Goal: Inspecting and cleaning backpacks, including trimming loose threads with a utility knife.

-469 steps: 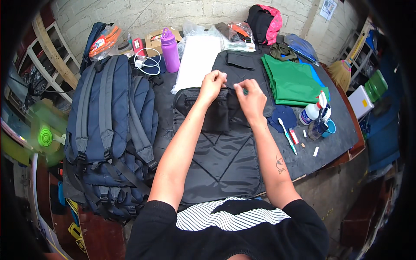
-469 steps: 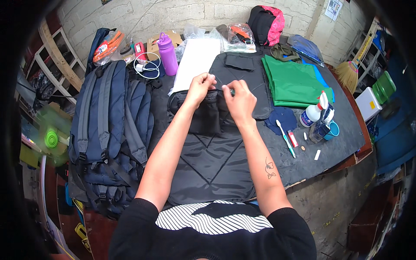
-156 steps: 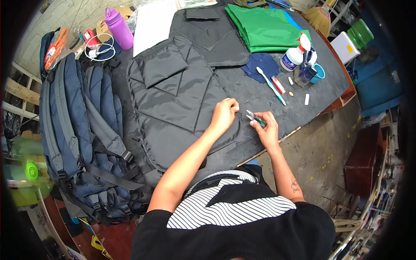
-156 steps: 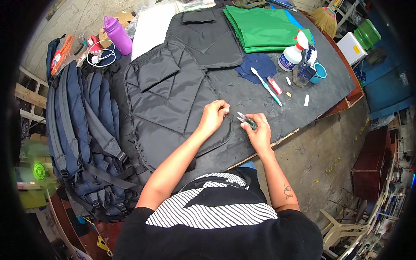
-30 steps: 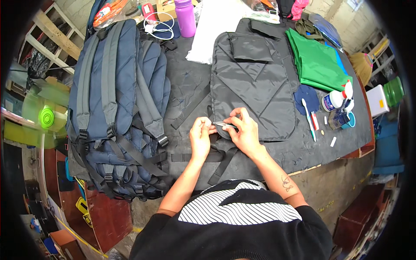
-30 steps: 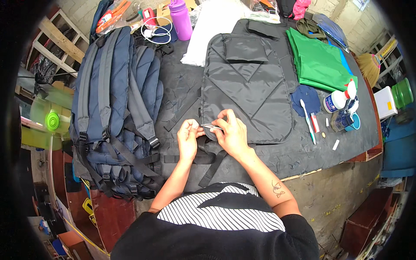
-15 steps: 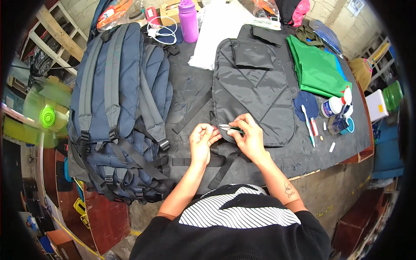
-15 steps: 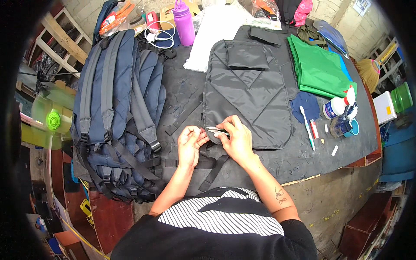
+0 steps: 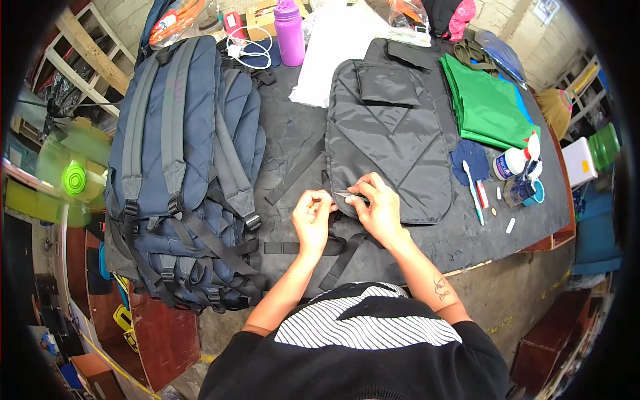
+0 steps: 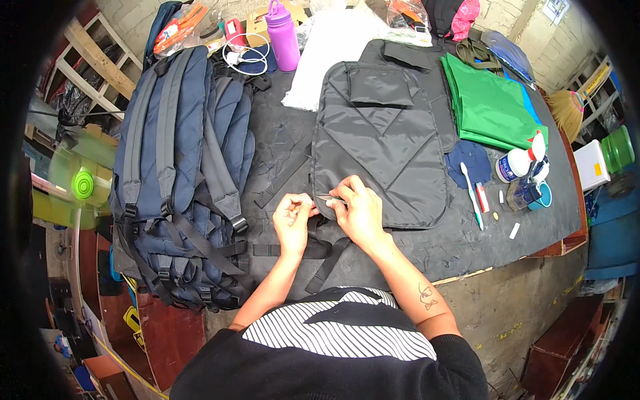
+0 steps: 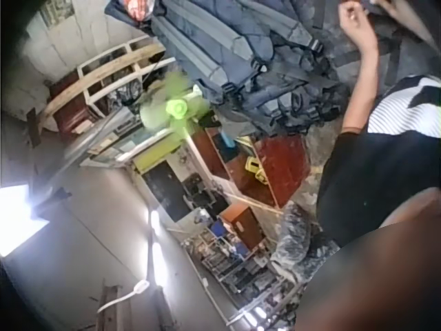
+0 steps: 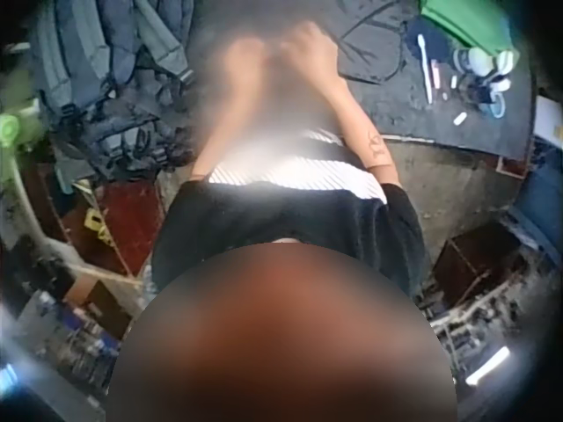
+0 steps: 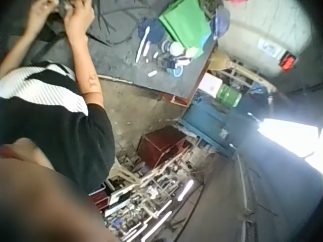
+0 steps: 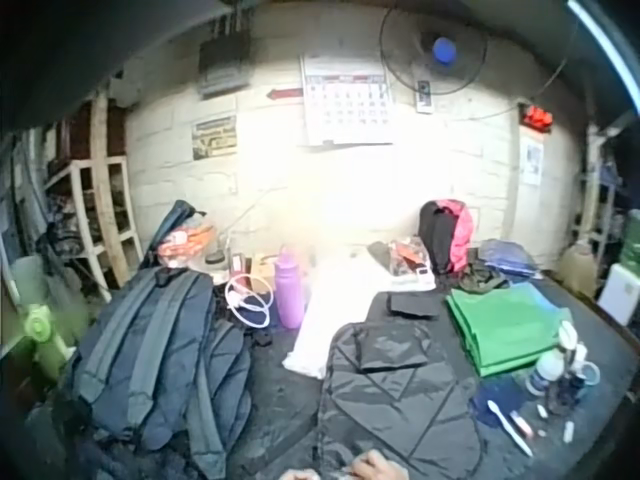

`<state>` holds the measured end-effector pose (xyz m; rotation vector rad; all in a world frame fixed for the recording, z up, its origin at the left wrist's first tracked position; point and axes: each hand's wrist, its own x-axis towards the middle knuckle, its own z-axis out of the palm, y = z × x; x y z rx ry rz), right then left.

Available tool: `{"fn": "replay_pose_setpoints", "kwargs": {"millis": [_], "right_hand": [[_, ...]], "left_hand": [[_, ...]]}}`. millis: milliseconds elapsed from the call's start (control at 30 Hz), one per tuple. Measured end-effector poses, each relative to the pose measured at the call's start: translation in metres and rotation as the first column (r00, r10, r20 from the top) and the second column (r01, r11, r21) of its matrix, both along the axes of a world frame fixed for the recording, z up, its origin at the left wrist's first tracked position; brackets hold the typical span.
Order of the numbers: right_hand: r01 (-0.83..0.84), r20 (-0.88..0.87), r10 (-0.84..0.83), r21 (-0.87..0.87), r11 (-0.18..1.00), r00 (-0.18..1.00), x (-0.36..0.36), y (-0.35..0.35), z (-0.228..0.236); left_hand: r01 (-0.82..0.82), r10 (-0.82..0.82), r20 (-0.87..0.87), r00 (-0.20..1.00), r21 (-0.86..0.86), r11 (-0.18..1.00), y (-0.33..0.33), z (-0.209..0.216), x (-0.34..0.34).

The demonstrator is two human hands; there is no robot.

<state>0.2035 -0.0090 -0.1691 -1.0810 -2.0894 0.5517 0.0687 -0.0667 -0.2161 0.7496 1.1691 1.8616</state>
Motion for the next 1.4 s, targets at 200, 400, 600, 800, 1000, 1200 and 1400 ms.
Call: {"fn": "replay_pose_setpoints", "kwargs": {"millis": [200, 400, 600, 800, 1000, 1200, 1400], "right_hand": [[0.045, -0.091, -0.051, -0.070, 0.997, 0.995, 0.003, -0.001, 0.006], [-0.001, -0.003, 0.001, 0.019, 1.000, 1.000, 0.007, -0.004, 0.013], [-0.019, 0.092, 0.011, 0.094, 0.995, 0.996, 0.005, -0.006, 0.023], [-0.040, 0.135, 0.012, 0.206, 0.978, 0.991, -0.003, -0.004, 0.028], [-0.079, 0.150, 0.035, 0.297, 0.952, 0.988, -0.008, -0.006, 0.030], [-0.016, 0.027, 0.010, 0.220, 0.975, 1.000, -0.009, 0.003, 0.013], [0.056, -0.154, -0.113, -0.337, 0.940, 0.982, -0.008, 0.019, -0.018]], "left_hand": [[0.052, -0.061, 0.334, 0.941, 0.034, 0.998, -0.001, 0.003, -0.002], [0.266, -0.223, 0.353, 0.908, -0.077, 0.961, 0.004, -0.009, -0.014], [0.181, -0.162, 0.406, 0.899, -0.008, 0.983, 0.002, 0.004, -0.006], [0.119, -0.103, 0.237, 0.966, -0.055, 0.991, 0.005, 0.012, -0.005], [0.091, -0.092, 0.076, 0.993, 0.009, 0.996, 0.003, 0.010, -0.002], [0.044, -0.043, 0.068, 0.997, -0.017, 0.999, 0.006, 0.011, -0.007], [0.155, -0.176, -0.099, 0.979, -0.193, 0.969, 0.020, -0.007, -0.029]]}}
